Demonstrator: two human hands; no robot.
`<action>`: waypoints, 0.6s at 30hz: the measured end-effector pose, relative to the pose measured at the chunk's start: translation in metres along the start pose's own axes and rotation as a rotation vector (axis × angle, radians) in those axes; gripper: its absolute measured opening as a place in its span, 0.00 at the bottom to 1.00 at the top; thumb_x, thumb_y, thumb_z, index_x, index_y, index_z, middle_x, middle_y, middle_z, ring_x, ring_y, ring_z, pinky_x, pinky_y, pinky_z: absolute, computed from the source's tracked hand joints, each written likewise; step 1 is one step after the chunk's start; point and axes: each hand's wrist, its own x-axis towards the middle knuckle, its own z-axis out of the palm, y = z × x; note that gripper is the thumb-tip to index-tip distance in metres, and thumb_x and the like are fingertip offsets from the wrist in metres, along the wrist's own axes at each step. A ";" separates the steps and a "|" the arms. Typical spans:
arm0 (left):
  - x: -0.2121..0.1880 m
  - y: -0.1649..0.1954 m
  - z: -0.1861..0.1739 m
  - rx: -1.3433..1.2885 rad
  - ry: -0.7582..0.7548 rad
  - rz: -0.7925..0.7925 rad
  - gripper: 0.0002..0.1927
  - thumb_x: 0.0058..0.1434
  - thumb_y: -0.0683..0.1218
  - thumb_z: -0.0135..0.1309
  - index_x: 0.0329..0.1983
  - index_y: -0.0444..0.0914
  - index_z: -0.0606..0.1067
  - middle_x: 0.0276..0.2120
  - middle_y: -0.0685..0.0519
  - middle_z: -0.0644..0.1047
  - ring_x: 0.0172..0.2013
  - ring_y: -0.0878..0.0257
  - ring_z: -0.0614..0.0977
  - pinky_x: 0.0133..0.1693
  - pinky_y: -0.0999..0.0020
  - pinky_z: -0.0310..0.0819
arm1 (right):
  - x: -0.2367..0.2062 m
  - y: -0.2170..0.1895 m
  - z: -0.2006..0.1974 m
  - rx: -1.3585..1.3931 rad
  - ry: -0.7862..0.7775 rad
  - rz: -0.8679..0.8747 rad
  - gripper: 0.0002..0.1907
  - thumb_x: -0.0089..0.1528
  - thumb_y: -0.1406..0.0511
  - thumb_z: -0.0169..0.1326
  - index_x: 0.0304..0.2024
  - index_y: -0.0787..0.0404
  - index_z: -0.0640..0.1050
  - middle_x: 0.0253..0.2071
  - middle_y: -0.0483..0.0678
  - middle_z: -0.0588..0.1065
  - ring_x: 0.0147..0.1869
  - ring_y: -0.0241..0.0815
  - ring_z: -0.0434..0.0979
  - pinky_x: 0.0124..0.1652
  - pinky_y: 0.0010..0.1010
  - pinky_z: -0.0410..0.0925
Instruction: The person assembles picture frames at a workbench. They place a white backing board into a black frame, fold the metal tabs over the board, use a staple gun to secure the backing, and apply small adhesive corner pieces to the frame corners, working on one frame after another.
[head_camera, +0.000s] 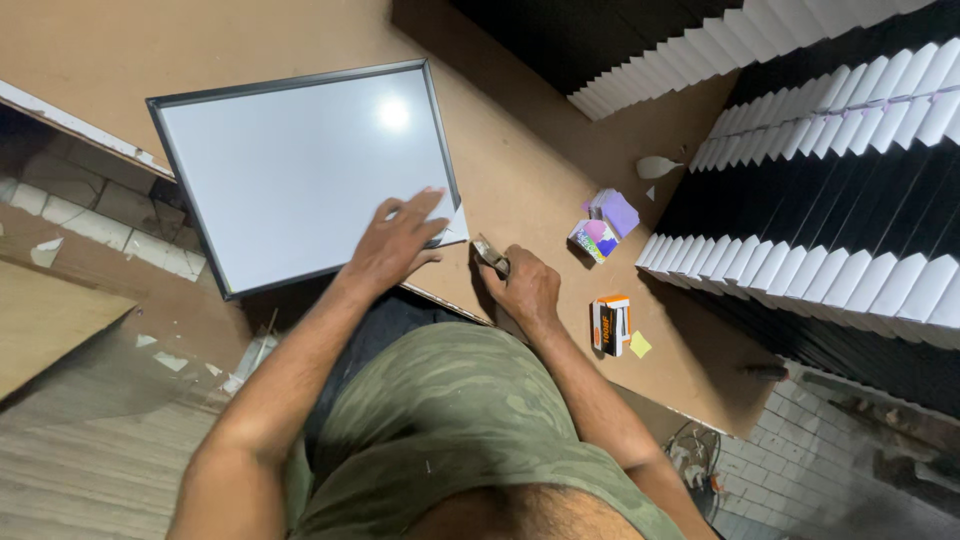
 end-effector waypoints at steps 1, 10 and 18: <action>-0.016 -0.004 -0.005 0.010 0.015 -0.022 0.29 0.50 0.54 0.66 0.53 0.36 0.76 0.68 0.41 0.67 0.69 0.50 0.65 0.59 0.49 0.61 | -0.009 0.005 -0.005 -0.037 -0.014 0.066 0.23 0.57 0.49 0.64 0.28 0.62 0.77 0.27 0.54 0.77 0.32 0.54 0.79 0.33 0.45 0.70; -0.172 -0.043 -0.097 0.853 -0.080 -0.373 0.10 0.67 0.43 0.67 0.47 0.49 0.79 0.61 0.57 0.75 0.70 0.60 0.70 0.68 0.54 0.57 | -0.008 0.119 -0.068 -0.154 0.314 -0.057 0.27 0.52 0.59 0.69 0.47 0.70 0.78 0.48 0.61 0.78 0.50 0.61 0.76 0.46 0.46 0.71; -0.143 0.035 -0.189 0.328 0.054 -0.218 0.13 0.64 0.43 0.65 0.50 0.45 0.77 0.55 0.60 0.77 0.61 0.65 0.77 0.66 0.61 0.64 | 0.010 0.180 -0.084 0.032 0.034 -0.056 0.18 0.54 0.63 0.69 0.45 0.61 0.83 0.43 0.52 0.81 0.45 0.53 0.82 0.45 0.39 0.73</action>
